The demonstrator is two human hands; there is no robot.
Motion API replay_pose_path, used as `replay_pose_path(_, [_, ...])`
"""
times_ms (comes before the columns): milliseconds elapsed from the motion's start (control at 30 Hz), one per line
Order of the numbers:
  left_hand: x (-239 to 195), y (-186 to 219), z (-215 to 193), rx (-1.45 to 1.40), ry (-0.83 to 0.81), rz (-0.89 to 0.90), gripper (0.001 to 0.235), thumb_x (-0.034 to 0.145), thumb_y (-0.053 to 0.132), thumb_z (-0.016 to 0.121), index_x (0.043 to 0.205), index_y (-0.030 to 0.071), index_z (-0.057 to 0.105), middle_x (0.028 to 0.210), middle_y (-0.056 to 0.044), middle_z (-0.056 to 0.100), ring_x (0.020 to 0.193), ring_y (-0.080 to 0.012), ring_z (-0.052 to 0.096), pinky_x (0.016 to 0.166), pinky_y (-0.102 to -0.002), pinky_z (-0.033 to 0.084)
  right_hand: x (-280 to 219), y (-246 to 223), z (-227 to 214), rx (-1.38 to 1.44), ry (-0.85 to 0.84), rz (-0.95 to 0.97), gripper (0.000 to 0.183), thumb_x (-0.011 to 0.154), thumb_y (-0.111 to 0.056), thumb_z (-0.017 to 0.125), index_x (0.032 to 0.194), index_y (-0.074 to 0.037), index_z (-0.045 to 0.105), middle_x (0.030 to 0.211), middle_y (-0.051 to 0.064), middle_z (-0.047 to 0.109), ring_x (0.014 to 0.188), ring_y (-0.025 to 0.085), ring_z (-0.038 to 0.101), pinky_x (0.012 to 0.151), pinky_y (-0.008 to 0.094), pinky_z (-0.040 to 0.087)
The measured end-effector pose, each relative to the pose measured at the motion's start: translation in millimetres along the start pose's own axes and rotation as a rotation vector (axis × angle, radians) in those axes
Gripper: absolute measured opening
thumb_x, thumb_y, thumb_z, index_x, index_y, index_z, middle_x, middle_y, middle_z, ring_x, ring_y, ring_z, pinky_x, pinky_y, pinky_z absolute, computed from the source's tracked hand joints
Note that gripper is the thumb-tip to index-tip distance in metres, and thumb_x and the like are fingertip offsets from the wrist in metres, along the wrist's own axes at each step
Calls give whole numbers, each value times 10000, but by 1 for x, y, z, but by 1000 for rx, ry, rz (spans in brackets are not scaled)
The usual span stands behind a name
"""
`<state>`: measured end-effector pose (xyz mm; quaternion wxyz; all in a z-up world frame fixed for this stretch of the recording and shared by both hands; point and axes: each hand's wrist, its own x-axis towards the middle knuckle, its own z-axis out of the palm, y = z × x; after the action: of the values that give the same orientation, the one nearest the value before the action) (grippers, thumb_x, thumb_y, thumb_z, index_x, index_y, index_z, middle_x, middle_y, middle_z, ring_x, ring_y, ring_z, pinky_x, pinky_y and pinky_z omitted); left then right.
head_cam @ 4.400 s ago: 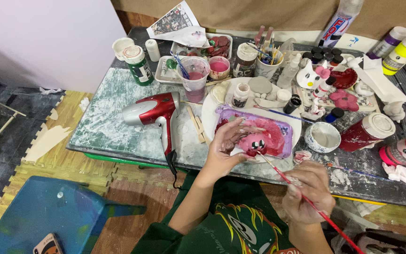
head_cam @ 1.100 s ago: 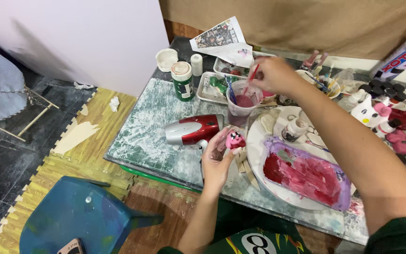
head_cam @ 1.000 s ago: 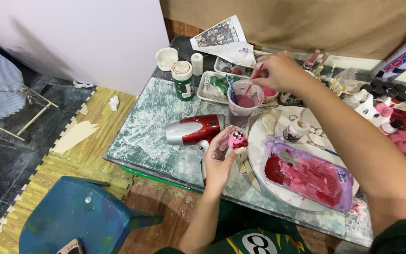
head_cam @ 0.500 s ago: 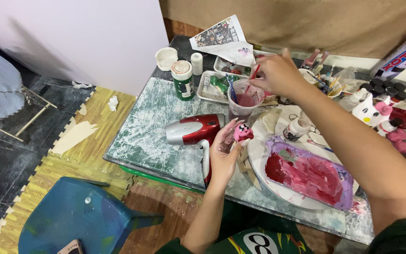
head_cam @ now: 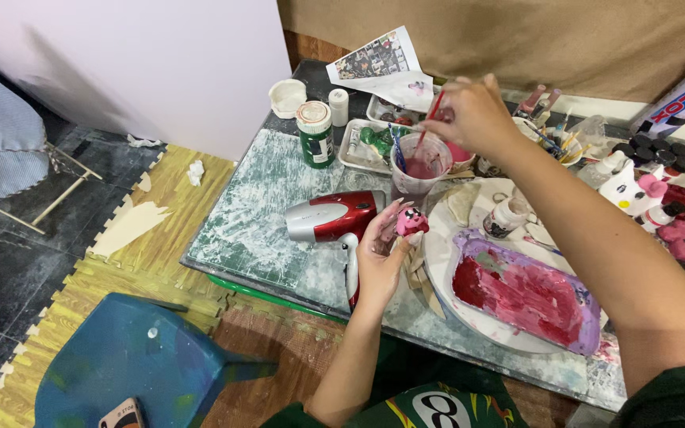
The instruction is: The person paints a small pink ceramic figurine with red paint using a fine brush, repeatedly dipping the brush into a container and applying paint to the figurine's surface. The person also uses a hairdryer to dry the paint on the figurine.
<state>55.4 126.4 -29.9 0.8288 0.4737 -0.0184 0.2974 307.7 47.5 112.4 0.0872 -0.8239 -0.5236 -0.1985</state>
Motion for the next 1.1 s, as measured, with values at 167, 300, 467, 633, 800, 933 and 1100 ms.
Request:
replay_pose_path(167, [-2,-1,0,-12,-1,12,607,927,-49,706,1487,-44,473,1465,-180,593,1304,-230,607,1121,-362,492,-3,-6,-5,87,-3,53,289,960,-419,765,999,-133,777,888,72,699,918,237,622,910,441,387])
replay_pose_path(300, [-3,-1,0,15,8,-7,606,923,-38,714,1479,-52,474,1459,-187,594,1309,-231,604,1125,-364,484,-4,-13,3,-6,58,-58,302,954,-426,765,993,-127,779,922,90,716,910,251,637,854,436,387])
replay_pose_path(467, [-2,0,1,-13,7,15,599,926,-31,713,1475,-61,476,1456,-192,594,1310,-233,603,1130,-371,485,-7,-20,8,169,-248,150,435,970,-483,766,879,-60,727,873,103,697,776,261,665,806,401,514])
replay_pose_path(633, [-3,3,4,-37,16,-4,588,930,-27,710,1471,-58,481,1452,-191,597,1307,-232,602,1124,-372,488,-6,-23,-16,93,45,-104,224,879,-332,773,877,-108,780,825,83,742,721,272,696,732,463,525])
replay_pose_path(800, [-8,7,7,3,-78,6,596,934,-39,703,1483,-67,473,1465,-184,592,1338,-233,592,1144,-356,481,-28,-19,-54,248,-88,151,255,973,-333,749,1048,-90,764,860,136,732,737,267,676,749,390,532])
replay_pose_path(933, [-17,-5,19,-18,-151,13,593,940,-58,706,1485,-80,473,1473,-181,581,1354,-236,579,1146,-370,492,-99,-9,-102,493,145,324,225,1120,-258,654,1120,-34,670,910,79,708,811,166,648,758,343,514])
replay_pose_path(1100, [-36,-19,50,-101,-189,-77,562,954,-60,681,1476,-80,474,1457,-186,585,1327,-251,595,1120,-383,504,-258,-18,-169,767,643,453,90,1200,-121,485,1191,-36,456,1025,40,614,942,132,671,843,255,547])
